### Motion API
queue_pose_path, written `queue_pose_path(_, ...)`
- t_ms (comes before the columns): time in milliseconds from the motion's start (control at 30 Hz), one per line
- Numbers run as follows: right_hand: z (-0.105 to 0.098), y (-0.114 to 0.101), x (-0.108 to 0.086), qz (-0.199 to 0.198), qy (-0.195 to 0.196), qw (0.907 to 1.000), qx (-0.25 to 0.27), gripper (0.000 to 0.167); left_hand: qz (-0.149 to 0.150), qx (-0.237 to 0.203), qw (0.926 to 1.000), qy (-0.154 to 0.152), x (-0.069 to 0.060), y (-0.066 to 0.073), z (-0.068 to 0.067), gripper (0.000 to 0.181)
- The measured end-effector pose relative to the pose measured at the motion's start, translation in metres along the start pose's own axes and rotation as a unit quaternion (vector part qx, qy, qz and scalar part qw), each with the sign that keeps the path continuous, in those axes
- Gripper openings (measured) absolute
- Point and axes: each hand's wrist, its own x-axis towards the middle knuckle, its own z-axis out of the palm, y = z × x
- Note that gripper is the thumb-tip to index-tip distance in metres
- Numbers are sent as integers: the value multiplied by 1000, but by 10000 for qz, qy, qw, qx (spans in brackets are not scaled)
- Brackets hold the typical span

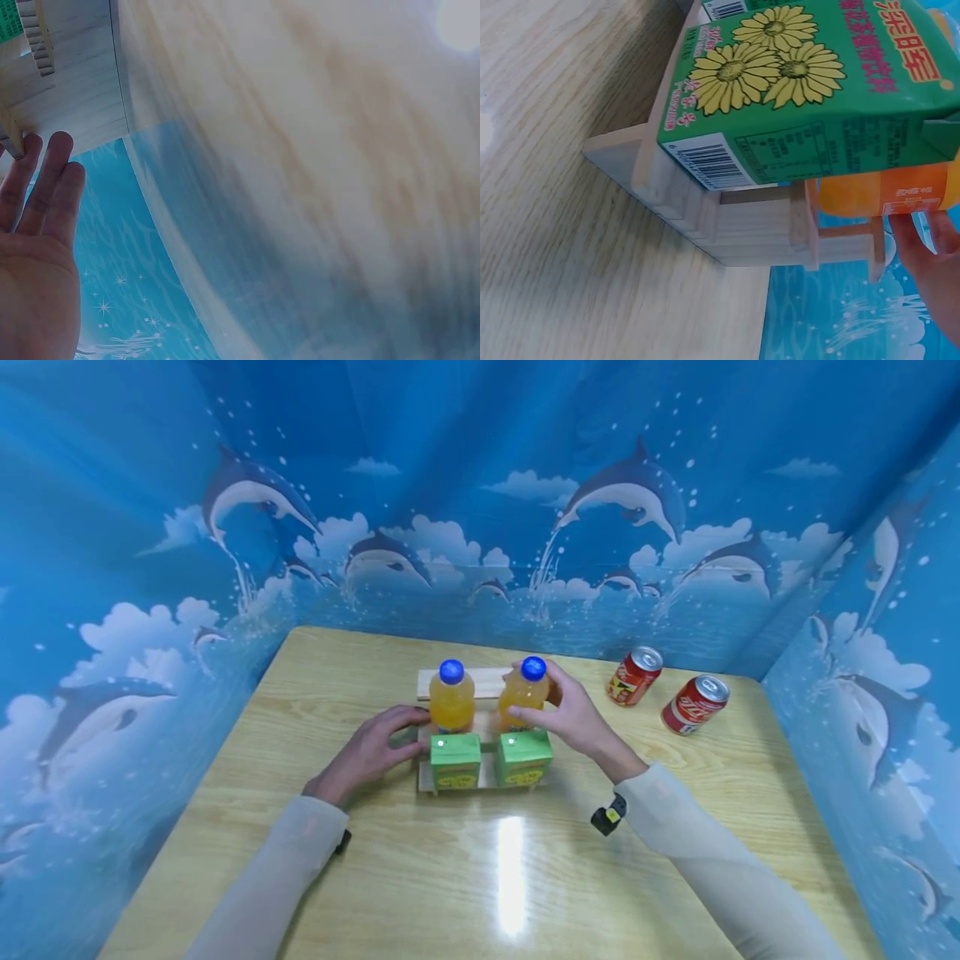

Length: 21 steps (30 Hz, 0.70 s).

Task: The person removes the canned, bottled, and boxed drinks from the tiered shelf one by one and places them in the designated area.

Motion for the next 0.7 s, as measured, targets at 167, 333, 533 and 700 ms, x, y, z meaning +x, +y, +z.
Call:
queue_pose_path(167,-7,-3,-3,-25,168,9998,-73,66,-46,-8,10000,-14,0,0,1,53)
queue_pose_path(333,-16,-5,-6,-30,343,9992,-200,64,-52,-30,10000,-8,-1,0,1,52)
queue_pose_path(533,-28,-6,-12,84,552,9981,-242,63,-57,-52,10000,-17,-1,0,1,51)
queue_pose_path(700,-34,-5,-16,30,660,9974,-300,61,-79,-48,10000,-30,-1,1,1,52)
